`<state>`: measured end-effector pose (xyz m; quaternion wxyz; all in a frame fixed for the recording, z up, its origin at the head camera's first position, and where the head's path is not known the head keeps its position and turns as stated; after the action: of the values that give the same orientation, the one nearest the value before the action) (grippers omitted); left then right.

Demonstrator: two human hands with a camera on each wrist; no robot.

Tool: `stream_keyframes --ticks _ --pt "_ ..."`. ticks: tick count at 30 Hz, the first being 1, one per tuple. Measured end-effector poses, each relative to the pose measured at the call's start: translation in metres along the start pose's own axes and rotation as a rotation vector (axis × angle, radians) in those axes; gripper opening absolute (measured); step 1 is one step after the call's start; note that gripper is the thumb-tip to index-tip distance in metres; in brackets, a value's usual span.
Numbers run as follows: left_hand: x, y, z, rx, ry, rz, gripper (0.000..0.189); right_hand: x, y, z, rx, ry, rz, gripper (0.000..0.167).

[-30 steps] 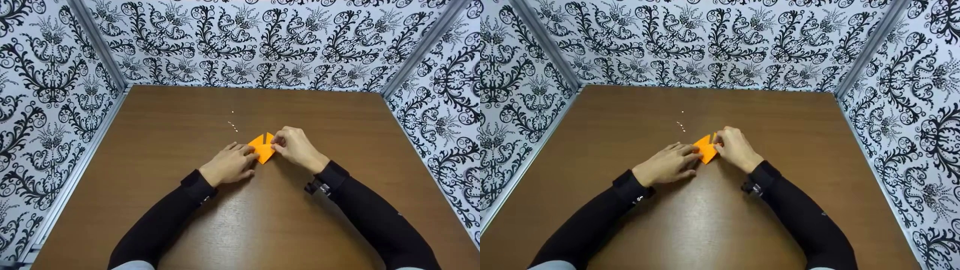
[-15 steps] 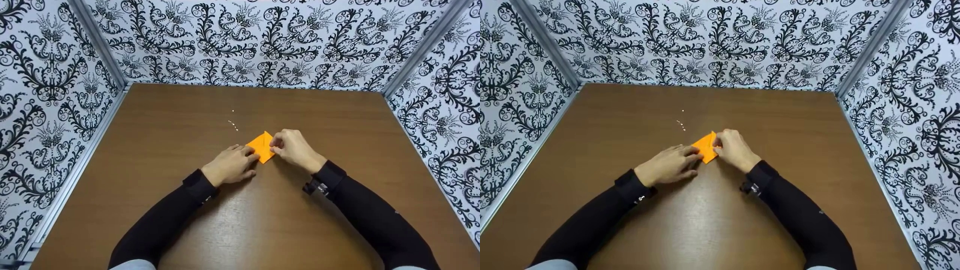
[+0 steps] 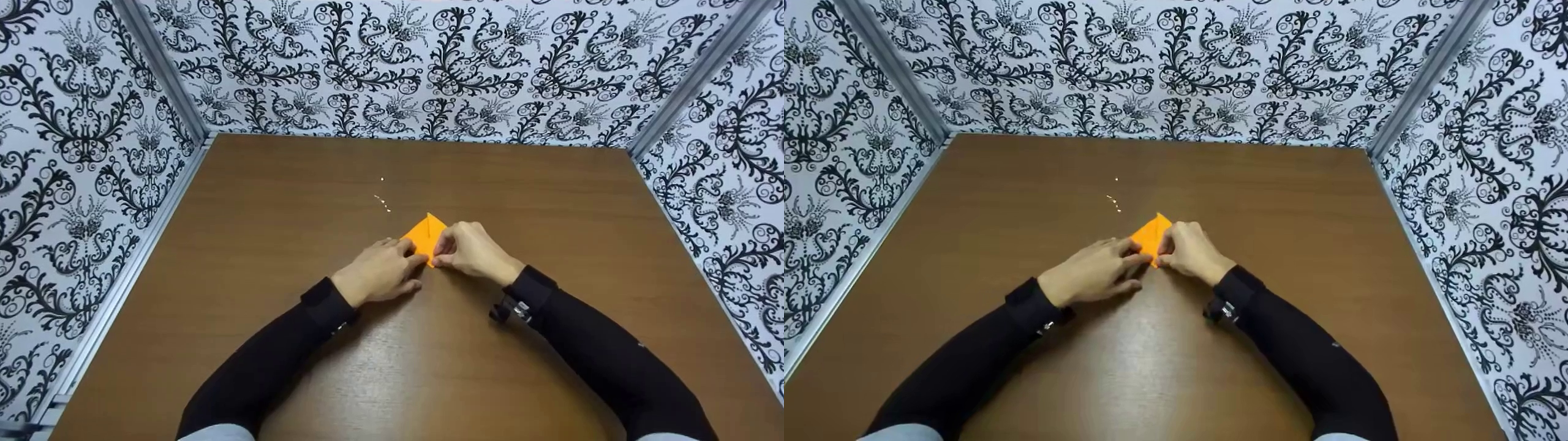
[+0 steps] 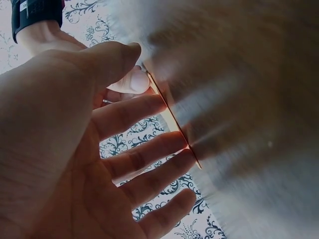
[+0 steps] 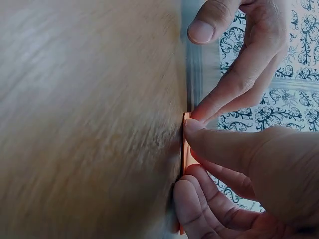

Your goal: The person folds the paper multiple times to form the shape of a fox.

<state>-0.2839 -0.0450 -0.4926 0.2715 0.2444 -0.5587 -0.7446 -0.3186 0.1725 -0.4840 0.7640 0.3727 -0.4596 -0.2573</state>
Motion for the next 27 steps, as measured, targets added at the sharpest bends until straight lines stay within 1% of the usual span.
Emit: stream_keyframes --ticks 8,11,14,19,22,27 --pt "-0.001 0.001 -0.002 0.009 0.031 -0.046 0.059 -0.002 -0.002 0.001 0.001 -0.011 0.014 0.019" --pt "-0.001 0.001 -0.002 0.018 0.04 -0.049 0.059 -0.001 -0.001 0.002 0.011 -0.012 0.004 0.019" --pt "-0.002 0.0 -0.003 0.013 0.046 -0.052 0.058 -0.005 -0.001 0.003 0.011 -0.021 -0.017 0.019" --pt "-0.003 0.0 -0.004 -0.026 0.006 -0.041 0.053 -0.017 0.002 0.004 -0.013 -0.046 -0.032 0.018" --pt "-0.003 0.002 -0.004 -0.03 -0.009 -0.03 0.053 -0.023 0.005 0.006 -0.022 -0.062 -0.033 0.018" --pt "-0.003 0.004 -0.004 -0.025 0.007 -0.032 0.052 -0.036 0.01 0.011 -0.044 -0.111 -0.029 0.015"
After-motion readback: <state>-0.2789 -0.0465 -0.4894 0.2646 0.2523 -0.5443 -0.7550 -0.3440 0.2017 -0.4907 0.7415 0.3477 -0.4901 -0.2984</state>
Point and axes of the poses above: each hand's wrist, its own z-axis towards the middle knuckle, its own y-axis out of the back of the hand, x = y × z, the point moved 3 cm from there along z, towards the middle knuckle, and after that the axes turned 15 degrees about -x, right-handed, at the moved point
